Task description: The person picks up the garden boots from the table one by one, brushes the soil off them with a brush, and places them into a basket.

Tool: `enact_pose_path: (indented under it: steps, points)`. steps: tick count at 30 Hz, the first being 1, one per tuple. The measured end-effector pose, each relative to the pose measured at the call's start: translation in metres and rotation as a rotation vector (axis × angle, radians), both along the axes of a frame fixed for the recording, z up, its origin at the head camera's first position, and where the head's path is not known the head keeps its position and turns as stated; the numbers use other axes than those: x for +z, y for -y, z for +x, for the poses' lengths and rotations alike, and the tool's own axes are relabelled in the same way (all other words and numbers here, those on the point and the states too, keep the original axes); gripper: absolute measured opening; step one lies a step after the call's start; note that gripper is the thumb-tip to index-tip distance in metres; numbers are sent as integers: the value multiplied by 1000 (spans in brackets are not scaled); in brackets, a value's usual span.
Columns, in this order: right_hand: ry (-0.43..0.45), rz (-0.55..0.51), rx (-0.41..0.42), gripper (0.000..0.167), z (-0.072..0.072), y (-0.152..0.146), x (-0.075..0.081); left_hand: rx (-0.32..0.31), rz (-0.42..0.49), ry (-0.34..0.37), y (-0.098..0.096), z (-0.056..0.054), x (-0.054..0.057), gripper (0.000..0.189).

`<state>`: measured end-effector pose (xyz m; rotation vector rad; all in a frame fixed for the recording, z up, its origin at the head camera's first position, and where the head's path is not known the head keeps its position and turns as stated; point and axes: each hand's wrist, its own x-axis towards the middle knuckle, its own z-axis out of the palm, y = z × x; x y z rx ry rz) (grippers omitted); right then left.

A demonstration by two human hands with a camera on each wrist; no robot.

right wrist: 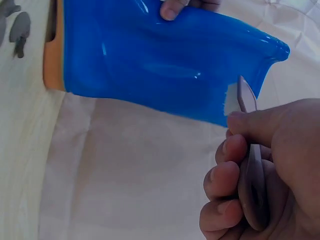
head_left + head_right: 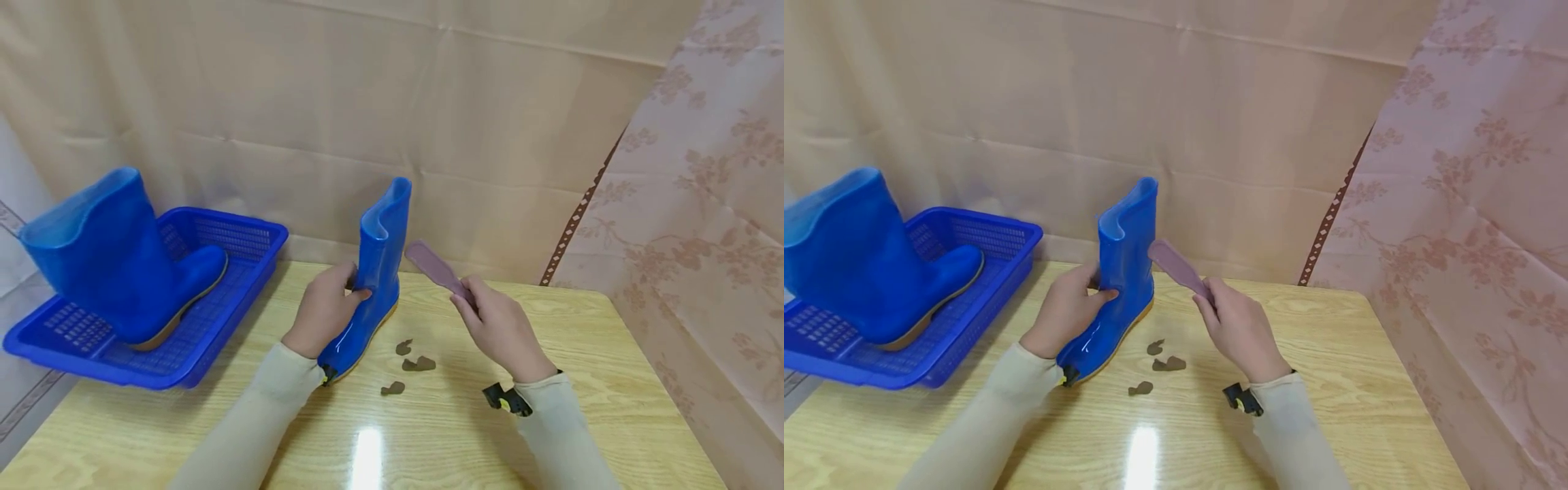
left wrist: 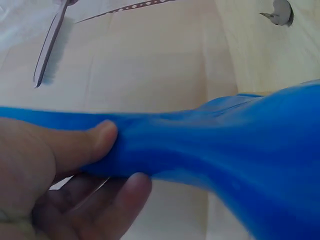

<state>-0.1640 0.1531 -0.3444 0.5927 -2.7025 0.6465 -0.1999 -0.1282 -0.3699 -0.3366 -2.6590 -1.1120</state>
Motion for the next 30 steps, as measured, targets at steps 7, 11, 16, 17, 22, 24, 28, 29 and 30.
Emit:
enact_pose_path:
  steps: [7,11,16,17,22,24,28,29,30]
  points:
    - [23,4,6,14,0,-1,1,-67,-100,111,7,4,10,33]
    - [32,-2,7,13,0,-1,-1,-74,-140,130,13,2,13,33]
    - [49,7,4,13,2,-2,-1,-80,-131,137,19,2,15,27]
    - [53,7,1,14,2,-3,-1,-84,-128,132,19,2,15,25]
    - [60,14,-6,14,3,-5,0,-89,-150,54,19,1,14,13]
    - [62,18,-6,14,3,-5,0,-82,-158,17,18,1,13,9]
    - [69,24,-11,14,3,-6,0,-54,-170,-31,15,0,10,12]
    - [69,24,-13,14,3,-6,-1,-47,-173,-40,15,0,10,12]
    - [69,24,-14,14,3,-7,-1,-43,-174,-50,15,1,10,13]
